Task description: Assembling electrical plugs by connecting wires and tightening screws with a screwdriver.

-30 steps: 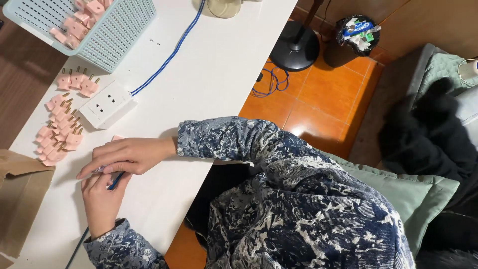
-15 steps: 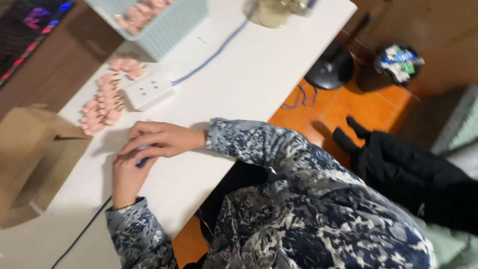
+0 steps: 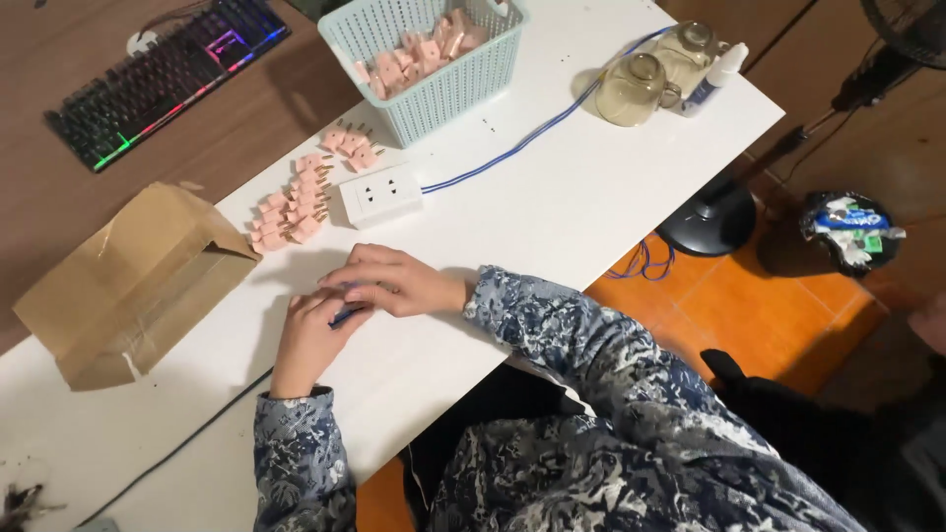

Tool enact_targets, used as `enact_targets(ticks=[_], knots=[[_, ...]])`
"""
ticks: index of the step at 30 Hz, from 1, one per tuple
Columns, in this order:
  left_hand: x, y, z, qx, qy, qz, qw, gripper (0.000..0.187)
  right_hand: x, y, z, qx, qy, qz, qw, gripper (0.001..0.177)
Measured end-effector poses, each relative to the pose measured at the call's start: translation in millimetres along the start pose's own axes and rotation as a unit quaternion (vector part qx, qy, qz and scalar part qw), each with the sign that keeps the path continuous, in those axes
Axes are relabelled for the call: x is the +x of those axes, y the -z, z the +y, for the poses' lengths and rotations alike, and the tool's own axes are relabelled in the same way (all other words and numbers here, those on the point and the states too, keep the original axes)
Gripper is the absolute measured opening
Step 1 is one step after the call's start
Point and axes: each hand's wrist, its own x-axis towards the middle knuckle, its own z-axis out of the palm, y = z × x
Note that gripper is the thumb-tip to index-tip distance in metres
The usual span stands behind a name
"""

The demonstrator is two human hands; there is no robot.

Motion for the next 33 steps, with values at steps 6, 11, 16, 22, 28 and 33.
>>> enact_targets(ticks=[6, 11, 16, 22, 28, 33], knots=[[-14, 0, 2, -0.012, 0.024, -0.031, 0.999, 0.037, 1, -3, -21, -0.01, -0.01, -0.002, 1.0, 0.032], [-8, 7, 10, -0.027, 0.037, -0.046, 0.998, 0.035, -3, -8, -9, -0.043, 0.016, 0.005, 0.999, 0.032], [-1, 12, 19, -0.008, 0.026, -0.007, 1.0, 0.067, -12, -14, -1, -0.036, -0.001, 0.014, 0.999, 0.035], [-3, 13, 20, 0.004, 0.044, -0.029, 0.999, 0.043, 4, -3, -20, -0.031, 0.003, 0.009, 0.999, 0.031], [4, 16, 24, -0.007, 0.001, -0.004, 1.0, 0.033, -5, -3, -11, -0.013, 0.015, 0.002, 1.0, 0.031], [-5, -3, 3, 0.016, 0.019, -0.019, 1.0, 0.031, 4, 2, -17, 0.019, 0.024, -0.021, 0.999, 0.031]])
